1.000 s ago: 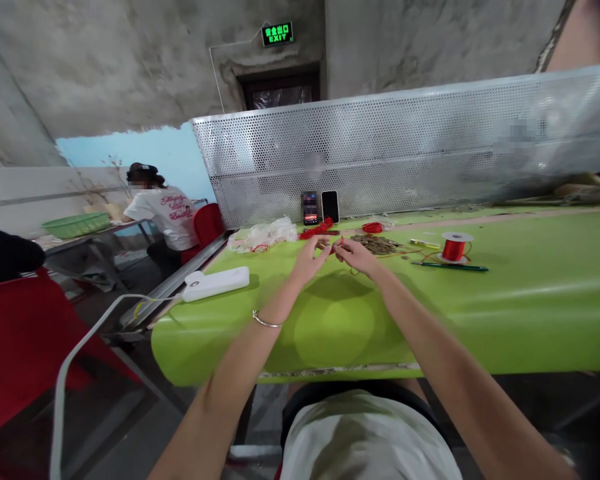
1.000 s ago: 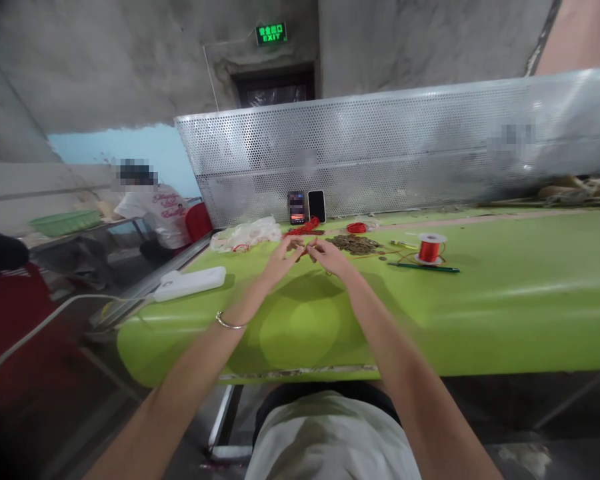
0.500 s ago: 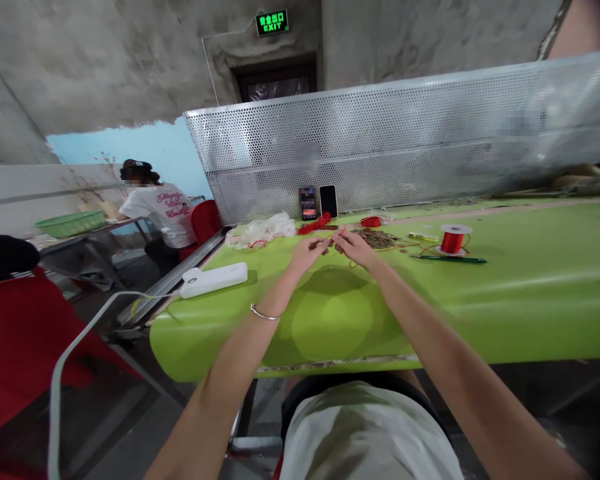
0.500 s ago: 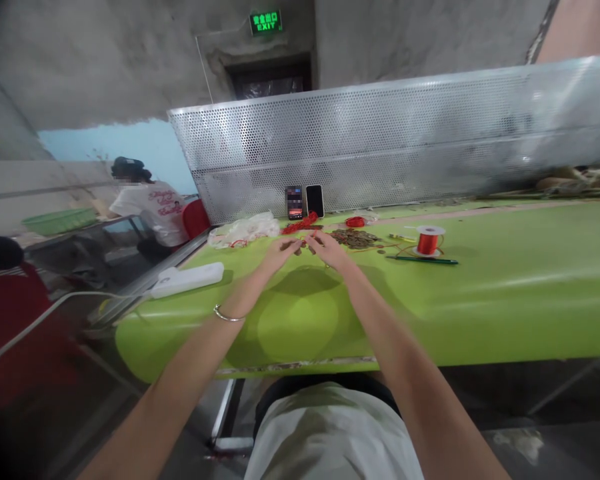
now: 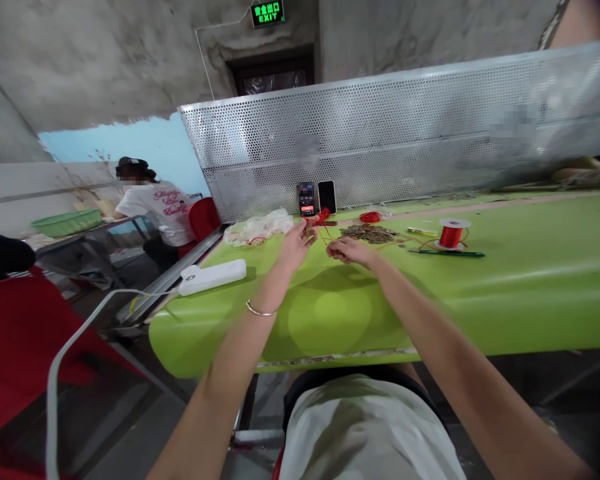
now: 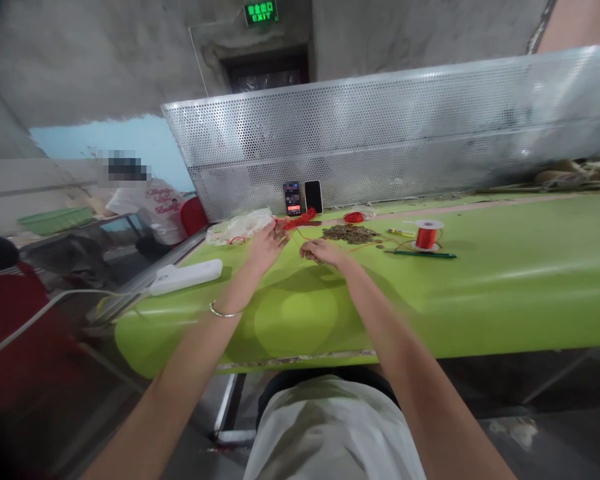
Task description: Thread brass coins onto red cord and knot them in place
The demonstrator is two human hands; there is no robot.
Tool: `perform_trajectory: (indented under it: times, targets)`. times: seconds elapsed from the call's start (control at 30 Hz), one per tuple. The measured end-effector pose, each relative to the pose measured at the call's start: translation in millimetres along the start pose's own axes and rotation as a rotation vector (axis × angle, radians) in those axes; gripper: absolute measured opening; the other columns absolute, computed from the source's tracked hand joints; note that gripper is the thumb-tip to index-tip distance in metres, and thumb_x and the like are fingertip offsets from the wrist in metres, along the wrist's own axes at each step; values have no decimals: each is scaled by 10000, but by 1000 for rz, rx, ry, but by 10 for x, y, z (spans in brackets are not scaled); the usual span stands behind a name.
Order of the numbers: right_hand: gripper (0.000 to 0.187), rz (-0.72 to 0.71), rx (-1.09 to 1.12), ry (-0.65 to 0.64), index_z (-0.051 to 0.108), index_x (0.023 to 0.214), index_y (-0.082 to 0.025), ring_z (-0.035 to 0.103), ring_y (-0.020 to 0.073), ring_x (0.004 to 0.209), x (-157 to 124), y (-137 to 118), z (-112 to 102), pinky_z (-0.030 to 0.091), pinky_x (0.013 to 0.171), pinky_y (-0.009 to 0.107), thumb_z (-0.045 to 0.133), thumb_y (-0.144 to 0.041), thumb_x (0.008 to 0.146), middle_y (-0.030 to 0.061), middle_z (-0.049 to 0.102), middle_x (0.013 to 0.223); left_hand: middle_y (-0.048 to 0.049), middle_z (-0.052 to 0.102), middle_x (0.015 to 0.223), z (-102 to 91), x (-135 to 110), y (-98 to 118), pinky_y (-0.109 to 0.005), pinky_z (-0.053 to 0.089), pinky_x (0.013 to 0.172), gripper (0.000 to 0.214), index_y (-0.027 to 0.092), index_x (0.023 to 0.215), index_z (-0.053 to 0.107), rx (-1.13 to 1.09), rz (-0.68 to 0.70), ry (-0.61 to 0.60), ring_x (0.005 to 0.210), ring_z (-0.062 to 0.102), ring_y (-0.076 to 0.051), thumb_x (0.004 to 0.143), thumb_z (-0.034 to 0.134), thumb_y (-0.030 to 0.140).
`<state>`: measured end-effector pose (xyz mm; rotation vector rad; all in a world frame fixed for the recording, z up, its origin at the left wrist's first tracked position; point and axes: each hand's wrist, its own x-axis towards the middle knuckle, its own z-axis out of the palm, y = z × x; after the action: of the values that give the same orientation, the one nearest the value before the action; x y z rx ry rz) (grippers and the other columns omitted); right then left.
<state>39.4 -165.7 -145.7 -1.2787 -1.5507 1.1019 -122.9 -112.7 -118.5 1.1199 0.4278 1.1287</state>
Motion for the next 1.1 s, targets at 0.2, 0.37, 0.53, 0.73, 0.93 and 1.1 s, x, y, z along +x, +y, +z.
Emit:
perform_trajectory:
  times: [0.2, 0.37, 0.53, 0.73, 0.93, 1.1]
  targets:
    - [248, -36, 126, -176, 529, 725, -174, 305, 69, 500, -89, -26, -17, 223, 490, 230, 630, -393, 784, -47, 380, 566, -16, 665, 834, -75, 46, 39, -184, 460, 629, 142, 182, 830, 613, 9, 98, 203, 641, 569, -61, 888, 537, 287]
    - [309, -153, 300, -34, 492, 719, -200, 260, 84, 500, -170, -104, -94, 265, 504, 245, 578, -465, 851, -61, 271, 565, 20, 632, 753, -188, 118, 70, -160, 385, 507, 136, 185, 784, 608, -192, 159, 388, 513, 482, -27, 879, 525, 235]
    - [364, -316, 319, 356, 498, 794, -233, 360, 123, 555, -167, -94, -232, 343, 540, 250, 340, -517, 958, -24, 303, 606, 37, 588, 687, -315, 144, 140, -163, 358, 469, 181, 199, 760, 586, -181, 228, 435, 456, 436, -21, 898, 502, 280]
    - [397, -367, 282, 475, 556, 970, -265, 531, 133, 739, -160, -52, -293, 432, 587, 242, 327, -589, 945, 39, 565, 888, 55, 547, 636, -294, 154, 132, -159, 336, 457, 170, 183, 764, 582, -281, 201, 496, 425, 408, -9, 895, 508, 264]
    - [282, -333, 285, 455, 609, 891, -222, 586, 108, 701, -49, 16, -281, 469, 601, 233, 581, -501, 856, 34, 630, 884, 37, 583, 652, -227, 154, 91, -154, 360, 482, 125, 177, 740, 606, -154, 224, 414, 477, 460, -20, 849, 586, 234]
    - [95, -220, -305, 685, 672, 788, -166, 659, 178, 770, 48, 97, -251, 513, 754, 302, 642, -256, 794, 68, 691, 809, 30, 609, 664, -201, 104, 104, -136, 367, 461, 119, 172, 727, 616, -158, 195, 357, 470, 463, -13, 829, 622, 234]
